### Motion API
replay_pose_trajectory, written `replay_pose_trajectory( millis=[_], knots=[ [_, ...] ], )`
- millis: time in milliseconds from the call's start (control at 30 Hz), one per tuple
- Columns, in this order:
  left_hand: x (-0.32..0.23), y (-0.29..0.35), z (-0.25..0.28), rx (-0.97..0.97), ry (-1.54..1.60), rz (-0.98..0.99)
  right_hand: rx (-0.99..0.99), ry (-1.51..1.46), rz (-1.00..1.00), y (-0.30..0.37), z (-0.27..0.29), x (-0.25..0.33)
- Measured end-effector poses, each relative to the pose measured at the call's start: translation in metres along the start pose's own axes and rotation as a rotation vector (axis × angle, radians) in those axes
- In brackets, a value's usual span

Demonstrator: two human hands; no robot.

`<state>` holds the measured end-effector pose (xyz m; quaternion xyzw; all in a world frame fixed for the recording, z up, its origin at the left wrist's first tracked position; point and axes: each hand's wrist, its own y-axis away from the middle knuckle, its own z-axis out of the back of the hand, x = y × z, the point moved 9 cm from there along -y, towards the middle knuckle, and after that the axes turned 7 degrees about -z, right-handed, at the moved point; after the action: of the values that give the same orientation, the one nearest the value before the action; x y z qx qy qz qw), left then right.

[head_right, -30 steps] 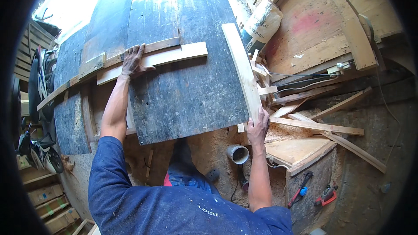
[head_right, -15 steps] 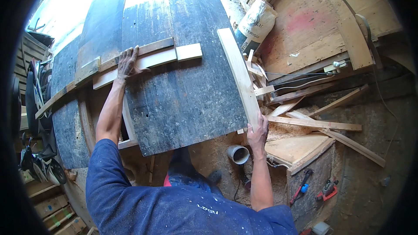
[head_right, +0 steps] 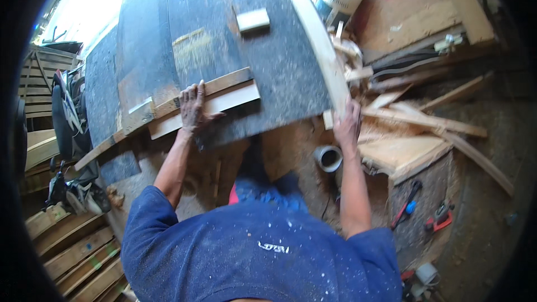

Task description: Measuring and hammering wood pieces to assemble a wooden cabinet frame.

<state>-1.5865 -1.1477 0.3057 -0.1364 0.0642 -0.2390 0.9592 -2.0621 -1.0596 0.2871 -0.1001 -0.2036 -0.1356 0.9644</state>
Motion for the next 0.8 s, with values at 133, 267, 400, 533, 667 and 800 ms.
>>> replay_pose_trajectory(
  millis=[133, 267, 400, 533, 667, 800],
  knots=[
    [-0.057, 0.074, 0.000, 0.083, 0.051, 0.018, -0.020, -0.038, 0.000, 0.003, 0.007, 0.002],
    [-0.067, 0.099, 0.010, 0.091, 0.065, -0.061, -0.139, -0.135, 0.082, 0.023, 0.034, 0.022],
    [-0.054, 0.125, 0.008, 0.283, 0.028, -0.183, -0.190, -0.147, 0.132, 0.069, 0.050, 0.038],
    [-0.041, 0.140, 0.005, 0.345, -0.052, -0.196, 0.089, -0.259, 0.115, 0.124, 0.027, 0.050],
    [-0.083, 0.139, 0.039, 0.149, 0.111, -0.272, 0.280, -0.239, 0.156, 0.164, 0.010, 0.075],
    [-0.105, 0.139, 0.068, -0.189, 0.919, 0.430, 0.428, -0.399, 0.359, 0.198, 0.015, 0.135]
  ],
)
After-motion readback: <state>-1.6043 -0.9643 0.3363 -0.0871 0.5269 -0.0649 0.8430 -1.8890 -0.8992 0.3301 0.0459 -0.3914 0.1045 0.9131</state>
